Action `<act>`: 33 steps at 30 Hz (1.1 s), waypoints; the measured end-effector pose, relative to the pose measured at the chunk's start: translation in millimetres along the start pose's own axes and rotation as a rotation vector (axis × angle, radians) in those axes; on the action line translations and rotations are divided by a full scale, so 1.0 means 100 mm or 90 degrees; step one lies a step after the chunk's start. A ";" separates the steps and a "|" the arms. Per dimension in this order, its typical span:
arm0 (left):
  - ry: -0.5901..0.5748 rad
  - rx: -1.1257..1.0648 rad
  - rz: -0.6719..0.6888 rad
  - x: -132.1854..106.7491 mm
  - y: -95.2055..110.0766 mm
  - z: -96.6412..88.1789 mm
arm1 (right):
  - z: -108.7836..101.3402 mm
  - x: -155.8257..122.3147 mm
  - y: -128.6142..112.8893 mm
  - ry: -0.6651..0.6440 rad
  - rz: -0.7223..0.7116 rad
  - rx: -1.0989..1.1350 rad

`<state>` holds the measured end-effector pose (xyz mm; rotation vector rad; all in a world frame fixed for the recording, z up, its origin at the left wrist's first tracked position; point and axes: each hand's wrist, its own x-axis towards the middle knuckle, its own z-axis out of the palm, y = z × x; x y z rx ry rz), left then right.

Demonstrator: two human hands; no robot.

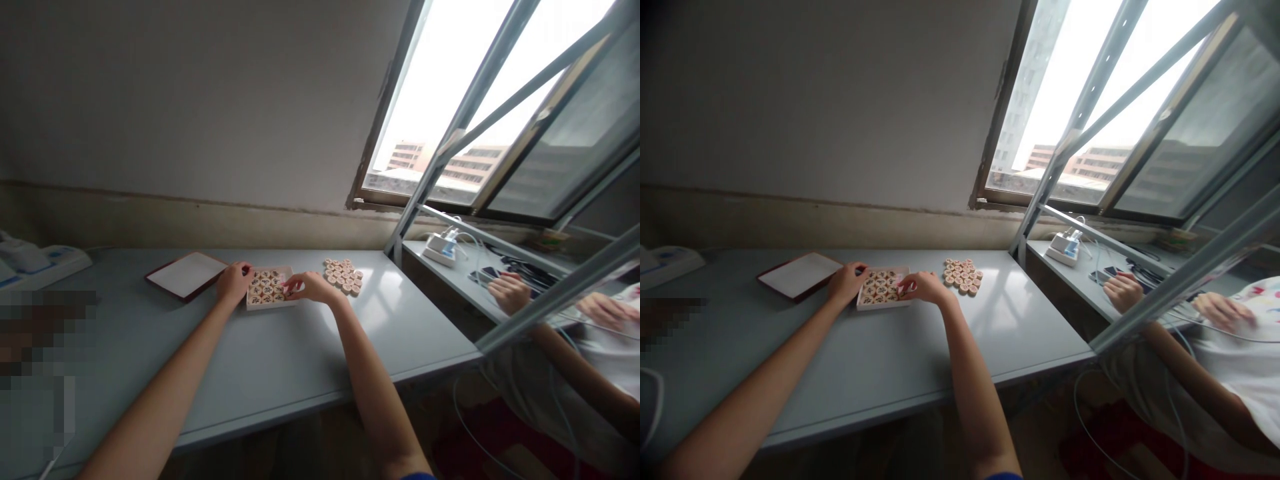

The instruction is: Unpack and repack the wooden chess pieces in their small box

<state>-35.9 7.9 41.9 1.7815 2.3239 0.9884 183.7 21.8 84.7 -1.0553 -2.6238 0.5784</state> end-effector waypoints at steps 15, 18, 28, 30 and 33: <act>-0.005 0.003 0.004 0.01 -0.01 0.00 | -0.06 -0.01 0.07 0.176 0.004 -0.045; -0.004 0.001 0.003 0.01 -0.01 0.01 | -0.11 -0.07 0.17 0.212 0.088 -0.141; -0.006 -0.014 0.005 0.01 -0.01 0.01 | -0.16 -0.21 0.44 0.174 0.267 -0.383; -0.007 -0.019 0.030 0.02 -0.02 0.01 | -0.17 -0.22 0.45 0.179 0.275 -0.375; -0.012 -0.020 0.072 0.03 -0.02 0.02 | -0.17 -0.19 0.39 0.208 0.216 -0.301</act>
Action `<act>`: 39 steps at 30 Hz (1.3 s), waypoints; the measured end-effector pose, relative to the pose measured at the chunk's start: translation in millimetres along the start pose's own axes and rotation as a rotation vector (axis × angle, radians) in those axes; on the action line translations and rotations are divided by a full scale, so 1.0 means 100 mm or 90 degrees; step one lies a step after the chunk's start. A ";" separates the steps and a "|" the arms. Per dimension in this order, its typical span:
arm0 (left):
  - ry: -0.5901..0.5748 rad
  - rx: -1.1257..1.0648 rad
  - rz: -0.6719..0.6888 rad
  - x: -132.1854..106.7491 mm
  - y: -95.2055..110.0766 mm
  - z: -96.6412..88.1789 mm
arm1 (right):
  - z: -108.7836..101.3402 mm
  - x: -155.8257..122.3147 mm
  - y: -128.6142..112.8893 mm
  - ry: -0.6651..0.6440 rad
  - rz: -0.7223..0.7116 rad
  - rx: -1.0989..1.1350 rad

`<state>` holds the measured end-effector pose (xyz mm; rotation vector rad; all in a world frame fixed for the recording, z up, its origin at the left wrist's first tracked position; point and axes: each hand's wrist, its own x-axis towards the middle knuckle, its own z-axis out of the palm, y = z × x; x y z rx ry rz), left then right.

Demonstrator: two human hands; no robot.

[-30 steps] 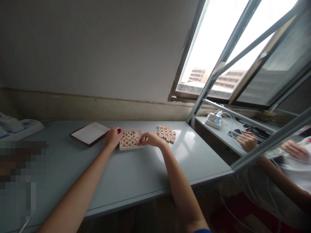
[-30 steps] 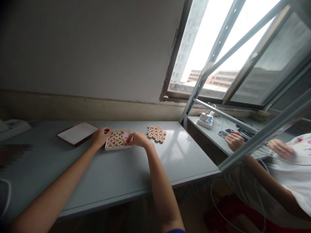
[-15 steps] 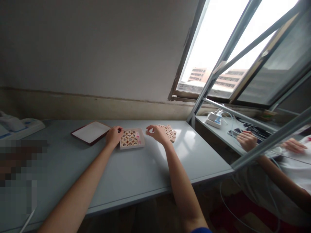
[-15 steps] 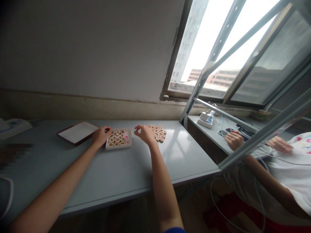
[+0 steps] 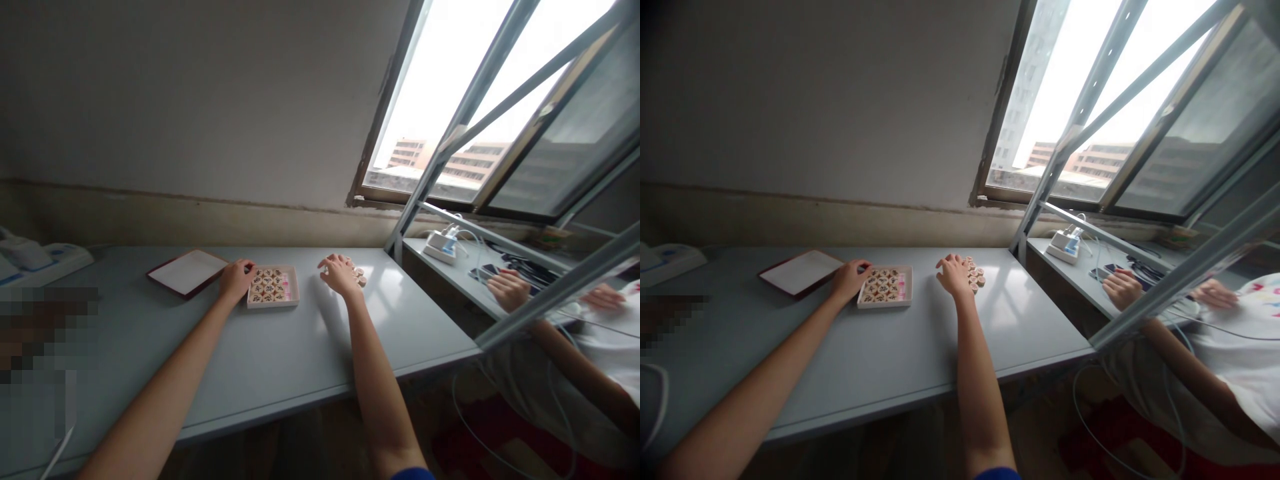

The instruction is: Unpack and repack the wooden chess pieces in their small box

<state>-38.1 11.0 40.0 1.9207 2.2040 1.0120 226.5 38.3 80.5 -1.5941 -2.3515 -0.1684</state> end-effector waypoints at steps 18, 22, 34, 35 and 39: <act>-0.097 -0.170 0.098 0.01 0.01 0.08 | 0.14 0.02 -0.52 0.015 -0.207 0.164; -0.092 -0.146 0.091 -0.01 0.03 0.07 | 0.13 0.07 -0.40 0.078 -0.112 0.197; -0.003 -0.061 0.009 -0.02 0.02 -0.02 | 0.44 0.31 -0.19 0.160 0.074 0.003; 0.006 -0.053 0.006 -0.02 0.01 -0.03 | 0.44 0.31 -0.19 0.163 0.064 0.001; 0.003 -0.027 -0.042 -0.03 0.01 -0.07 | 0.39 0.24 -0.15 0.119 -0.022 -0.025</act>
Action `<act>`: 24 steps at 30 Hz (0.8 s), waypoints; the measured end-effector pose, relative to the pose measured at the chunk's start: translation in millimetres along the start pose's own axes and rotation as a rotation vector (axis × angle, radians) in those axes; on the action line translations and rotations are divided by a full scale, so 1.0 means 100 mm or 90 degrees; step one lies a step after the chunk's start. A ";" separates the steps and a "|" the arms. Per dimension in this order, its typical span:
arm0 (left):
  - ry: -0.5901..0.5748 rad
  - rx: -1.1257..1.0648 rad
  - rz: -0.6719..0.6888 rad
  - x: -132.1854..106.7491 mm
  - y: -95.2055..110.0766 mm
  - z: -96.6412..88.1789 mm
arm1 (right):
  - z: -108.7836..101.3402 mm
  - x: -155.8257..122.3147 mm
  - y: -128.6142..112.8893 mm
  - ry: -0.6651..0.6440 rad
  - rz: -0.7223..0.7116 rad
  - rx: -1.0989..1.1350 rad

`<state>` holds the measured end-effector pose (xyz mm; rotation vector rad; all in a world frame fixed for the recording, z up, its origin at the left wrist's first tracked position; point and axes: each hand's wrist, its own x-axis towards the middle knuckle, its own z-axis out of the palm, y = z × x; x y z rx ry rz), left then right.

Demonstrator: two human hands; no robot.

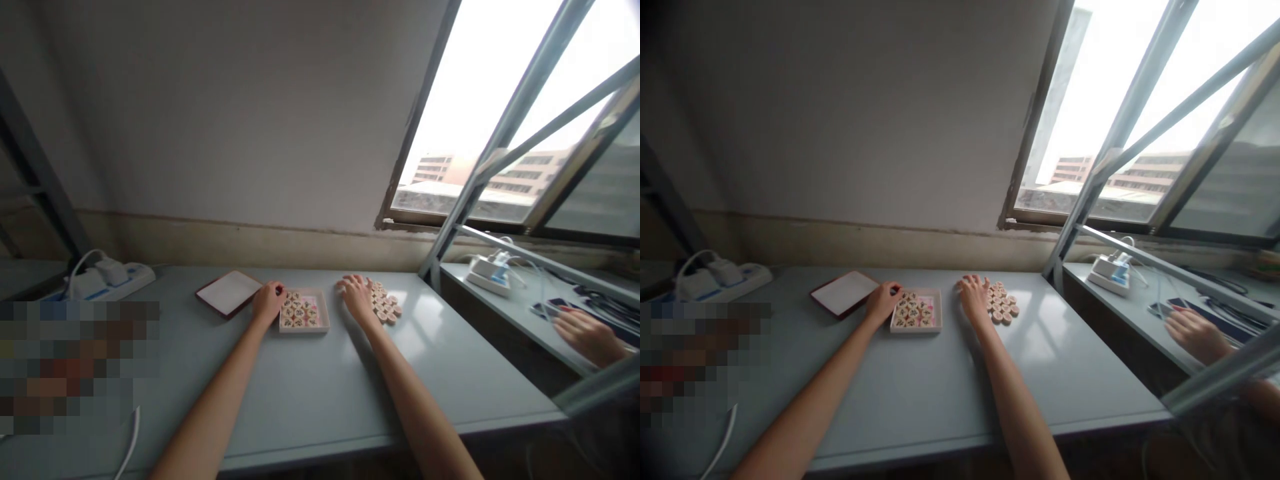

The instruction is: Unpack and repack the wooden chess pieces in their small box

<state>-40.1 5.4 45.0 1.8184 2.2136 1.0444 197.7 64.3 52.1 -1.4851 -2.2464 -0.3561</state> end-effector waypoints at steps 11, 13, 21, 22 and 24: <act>0.023 0.020 -0.002 0.03 -0.02 0.05 | -0.07 -0.03 0.11 0.038 0.023 0.018; 0.028 0.018 0.003 0.03 -0.02 0.05 | -0.13 -0.02 -0.01 -0.007 -0.061 0.122; 0.017 0.003 0.025 0.01 -0.03 0.05 | -0.19 -0.12 -0.60 -0.151 -0.259 0.240; 0.015 0.001 0.027 0.02 -0.03 0.05 | -0.19 -0.13 -0.62 -0.154 -0.251 0.232; 0.010 0.001 0.027 0.02 -0.03 0.05 | -0.18 -0.13 -0.61 -0.152 -0.227 0.219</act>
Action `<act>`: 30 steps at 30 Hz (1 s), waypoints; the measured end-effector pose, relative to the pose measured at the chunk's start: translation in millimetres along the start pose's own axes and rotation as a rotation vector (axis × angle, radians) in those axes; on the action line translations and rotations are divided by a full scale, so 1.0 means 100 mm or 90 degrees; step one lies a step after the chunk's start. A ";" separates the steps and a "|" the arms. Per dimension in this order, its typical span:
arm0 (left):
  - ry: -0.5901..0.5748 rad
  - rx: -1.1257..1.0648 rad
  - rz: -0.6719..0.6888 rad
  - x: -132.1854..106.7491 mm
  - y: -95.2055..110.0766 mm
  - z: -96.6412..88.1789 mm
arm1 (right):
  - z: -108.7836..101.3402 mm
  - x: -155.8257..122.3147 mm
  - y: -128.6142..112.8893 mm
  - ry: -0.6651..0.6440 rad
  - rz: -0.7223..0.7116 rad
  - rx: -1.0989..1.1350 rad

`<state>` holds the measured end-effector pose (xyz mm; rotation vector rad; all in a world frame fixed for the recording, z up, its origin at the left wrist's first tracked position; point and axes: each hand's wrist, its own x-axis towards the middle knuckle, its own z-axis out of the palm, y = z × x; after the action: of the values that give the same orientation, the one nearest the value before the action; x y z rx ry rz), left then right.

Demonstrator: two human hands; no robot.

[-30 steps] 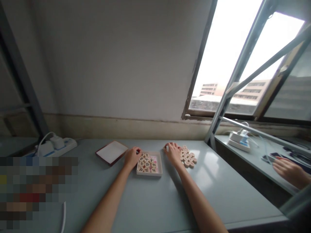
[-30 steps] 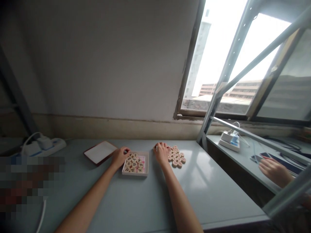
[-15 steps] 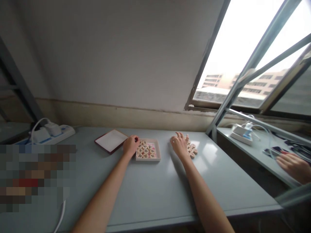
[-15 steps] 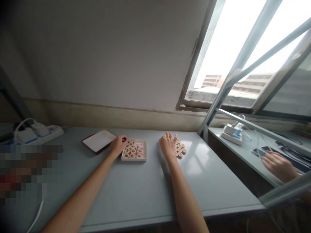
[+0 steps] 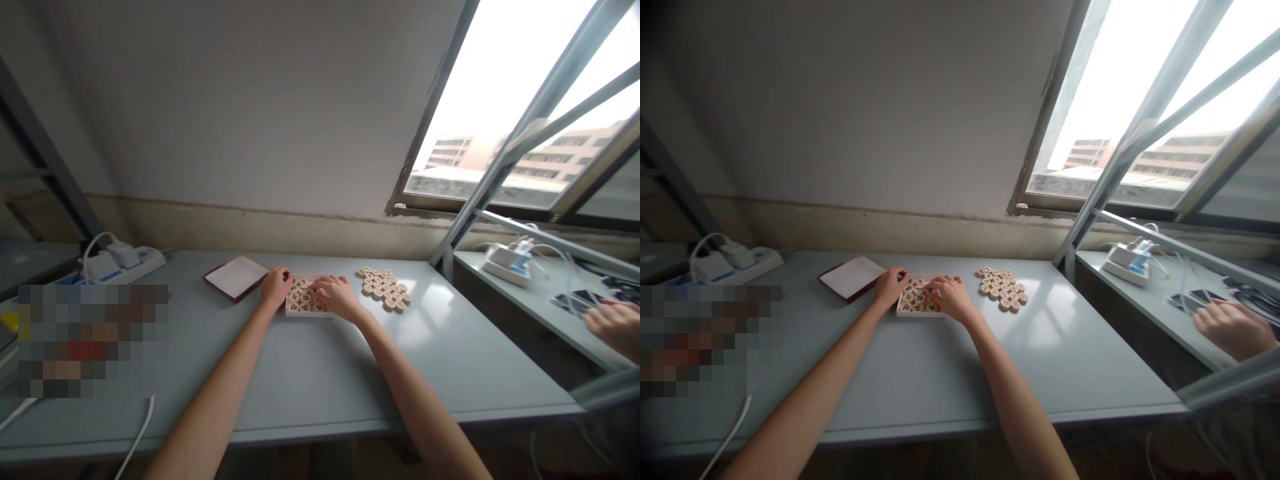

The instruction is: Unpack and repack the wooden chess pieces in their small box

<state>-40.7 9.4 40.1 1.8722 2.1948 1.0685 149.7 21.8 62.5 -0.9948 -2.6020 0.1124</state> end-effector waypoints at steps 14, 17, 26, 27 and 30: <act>0.018 0.021 -0.001 -0.01 0.02 0.01 | -0.01 -0.04 0.15 -0.045 0.006 -0.026; 0.021 0.022 0.001 -0.03 0.02 0.00 | 0.00 -0.04 0.16 -0.040 -0.017 -0.032; 0.029 0.031 0.017 -0.03 0.02 0.00 | 0.00 -0.01 0.13 0.085 0.016 -0.032; 0.027 0.030 0.019 -0.03 0.02 0.00 | -0.01 0.00 0.13 0.115 0.033 -0.034; 0.022 0.028 0.015 -0.03 0.02 0.01 | -0.06 -0.02 0.21 0.200 0.114 -0.088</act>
<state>-37.8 7.2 39.7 1.9165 2.2371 1.0730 166.3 36.2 63.8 -1.1880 -2.2581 -0.1694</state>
